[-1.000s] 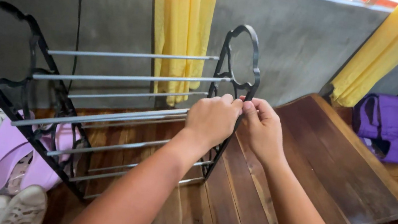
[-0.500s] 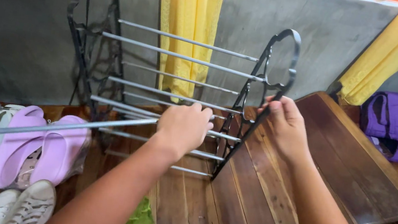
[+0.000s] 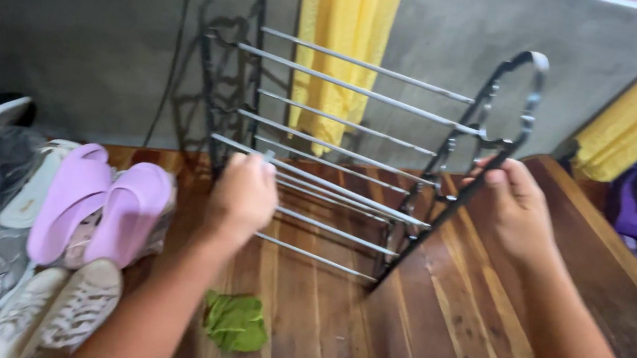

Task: Assemble a multi-tier plastic and metal shoe rack.

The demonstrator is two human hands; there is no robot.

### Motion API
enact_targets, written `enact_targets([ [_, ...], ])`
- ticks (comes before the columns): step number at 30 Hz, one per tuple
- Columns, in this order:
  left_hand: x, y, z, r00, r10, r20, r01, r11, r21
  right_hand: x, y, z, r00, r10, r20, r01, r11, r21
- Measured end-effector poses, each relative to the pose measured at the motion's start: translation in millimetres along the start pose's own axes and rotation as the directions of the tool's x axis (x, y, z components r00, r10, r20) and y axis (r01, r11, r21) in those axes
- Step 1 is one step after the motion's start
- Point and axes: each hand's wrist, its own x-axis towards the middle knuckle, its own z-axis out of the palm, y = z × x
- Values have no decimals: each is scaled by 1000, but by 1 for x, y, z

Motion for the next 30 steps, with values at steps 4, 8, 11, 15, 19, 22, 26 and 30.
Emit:
enact_targets([
  [4,18,-50,-17,984,-84,-159,88,996,18,0,-16,1,1000,-24,-10,22,984,-178],
  [8,36,-78,-37,952,-189,-239,145,971,-190,-8,-50,21,979,82,-184,-196,600,-775],
  [11,39,-97,-41,919,-350,-181,243,864,-441,-12,-72,52,937,260,-234,-266,96,-959],
  [15,39,-114,-49,872,-475,-120,281,686,-671,-34,-84,118,874,458,-162,-304,255,-918],
  [19,20,-106,-91,863,-496,-95,216,533,-818,-55,-47,184,860,487,154,-114,477,-871],
  [22,-6,-97,-116,864,-503,-35,102,242,-965,-79,-1,227,871,93,482,275,721,-636],
  [26,-53,-118,-82,825,-550,128,39,-171,-985,-111,53,254,884,81,461,243,762,-600],
  [30,-116,-120,0,825,-483,292,446,241,-862,-134,91,225,906,176,384,109,781,-615],
])
